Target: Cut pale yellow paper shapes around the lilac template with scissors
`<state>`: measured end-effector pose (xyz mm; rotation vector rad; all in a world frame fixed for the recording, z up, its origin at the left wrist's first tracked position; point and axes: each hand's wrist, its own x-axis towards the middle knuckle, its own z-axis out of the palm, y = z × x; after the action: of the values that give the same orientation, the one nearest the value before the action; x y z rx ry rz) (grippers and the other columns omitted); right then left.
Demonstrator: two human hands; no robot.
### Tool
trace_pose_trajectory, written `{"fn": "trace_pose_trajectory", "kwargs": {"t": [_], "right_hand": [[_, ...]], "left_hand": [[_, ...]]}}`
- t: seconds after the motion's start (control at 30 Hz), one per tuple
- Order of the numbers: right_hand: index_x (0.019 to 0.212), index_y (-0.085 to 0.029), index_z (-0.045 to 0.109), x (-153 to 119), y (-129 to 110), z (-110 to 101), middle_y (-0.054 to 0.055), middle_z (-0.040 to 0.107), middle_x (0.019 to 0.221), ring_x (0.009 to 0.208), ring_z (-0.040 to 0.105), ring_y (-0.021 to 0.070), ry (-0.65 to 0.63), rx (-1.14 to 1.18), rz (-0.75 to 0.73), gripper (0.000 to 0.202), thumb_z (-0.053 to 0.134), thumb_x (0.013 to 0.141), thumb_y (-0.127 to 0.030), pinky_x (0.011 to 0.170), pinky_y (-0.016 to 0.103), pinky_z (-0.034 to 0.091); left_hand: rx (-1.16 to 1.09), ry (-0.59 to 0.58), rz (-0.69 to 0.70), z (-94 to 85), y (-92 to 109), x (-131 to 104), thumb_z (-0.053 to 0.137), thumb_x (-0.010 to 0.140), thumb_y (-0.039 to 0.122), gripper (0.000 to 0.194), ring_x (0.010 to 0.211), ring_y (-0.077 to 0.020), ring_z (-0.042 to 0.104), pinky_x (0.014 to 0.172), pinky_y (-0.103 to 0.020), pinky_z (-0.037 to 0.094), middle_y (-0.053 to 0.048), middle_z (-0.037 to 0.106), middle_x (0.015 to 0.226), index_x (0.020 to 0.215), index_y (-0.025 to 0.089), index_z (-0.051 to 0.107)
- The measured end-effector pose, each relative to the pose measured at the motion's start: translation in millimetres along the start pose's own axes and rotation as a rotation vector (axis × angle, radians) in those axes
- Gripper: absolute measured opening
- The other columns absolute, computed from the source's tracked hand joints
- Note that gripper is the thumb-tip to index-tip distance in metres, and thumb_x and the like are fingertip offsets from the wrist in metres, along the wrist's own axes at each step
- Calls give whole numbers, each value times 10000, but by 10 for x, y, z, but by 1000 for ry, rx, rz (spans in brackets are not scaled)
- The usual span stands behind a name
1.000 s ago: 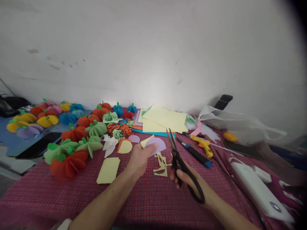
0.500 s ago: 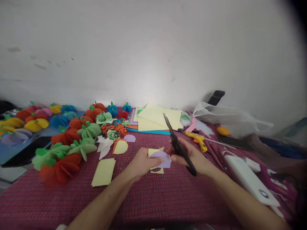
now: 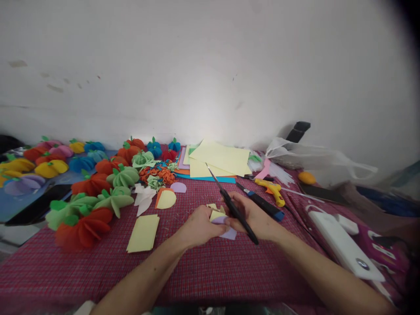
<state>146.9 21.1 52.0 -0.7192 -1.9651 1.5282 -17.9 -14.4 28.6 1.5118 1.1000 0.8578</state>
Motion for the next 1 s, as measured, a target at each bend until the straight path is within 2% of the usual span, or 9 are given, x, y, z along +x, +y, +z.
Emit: {"fn": "trace_pose_trajectory", "kwargs": {"t": [0.33, 0.47, 0.57, 0.7, 0.8, 0.9, 1.0], "right_hand": [[1029, -185, 413, 6, 19, 17, -2, 522, 810, 708, 512, 119, -14, -35, -13, 382, 572, 689, -114, 619, 240, 424], [1010, -187, 421, 17, 42, 5, -9, 521, 793, 700, 508, 116, 46, -13, -55, 376, 594, 681, -132, 635, 247, 423], [997, -191, 440, 41, 42, -31, -20, 507, 763, 659, 491, 109, 152, 10, -58, 374, 626, 672, -189, 591, 232, 411], [1004, -220, 446, 85, 48, -40, -42, 466, 722, 556, 439, 88, 348, 152, -56, 406, 652, 661, -287, 498, 211, 370], [1002, -227, 456, 123, 53, 21, -30, 462, 749, 579, 447, 99, 459, 235, -90, 419, 664, 647, -307, 512, 218, 381], [1012, -233, 453, 163, 54, 118, -26, 454, 747, 579, 441, 100, 494, 295, -101, 426, 663, 649, -303, 508, 216, 381], [999, -225, 452, 198, 55, 213, -24, 451, 731, 573, 441, 104, 502, 313, -78, 410, 655, 656, -321, 499, 219, 384]], "left_hand": [[-82, 19, 42, 43, 25, -3, 556, 618, 181, 48, 468, -90, 399, 441, -198, 276, 23, 522, 542, 593, 158, 590], [-101, 14, 24, 19, 0, 12, 572, 634, 199, 67, 515, -95, 436, 485, -201, 322, 14, 536, 594, 650, 145, 608], [-189, 39, -20, 5, 18, 11, 613, 632, 233, 157, 572, -114, 495, 532, -215, 376, -14, 579, 676, 753, 132, 620], [-421, 166, 5, 35, 93, 17, 670, 612, 259, 370, 636, -129, 546, 584, -230, 423, -35, 616, 783, 953, 154, 572], [-555, 285, 91, 75, 124, 34, 673, 627, 260, 347, 694, -132, 564, 644, -237, 435, -40, 626, 823, 941, 159, 567], [-621, 370, 138, 107, 121, 50, 681, 623, 245, 299, 702, -127, 566, 667, -238, 434, -34, 635, 809, 891, 148, 590], [-657, 434, 122, 124, 119, 58, 691, 611, 253, 284, 656, -121, 564, 638, -234, 433, -29, 647, 767, 860, 138, 614]]}}
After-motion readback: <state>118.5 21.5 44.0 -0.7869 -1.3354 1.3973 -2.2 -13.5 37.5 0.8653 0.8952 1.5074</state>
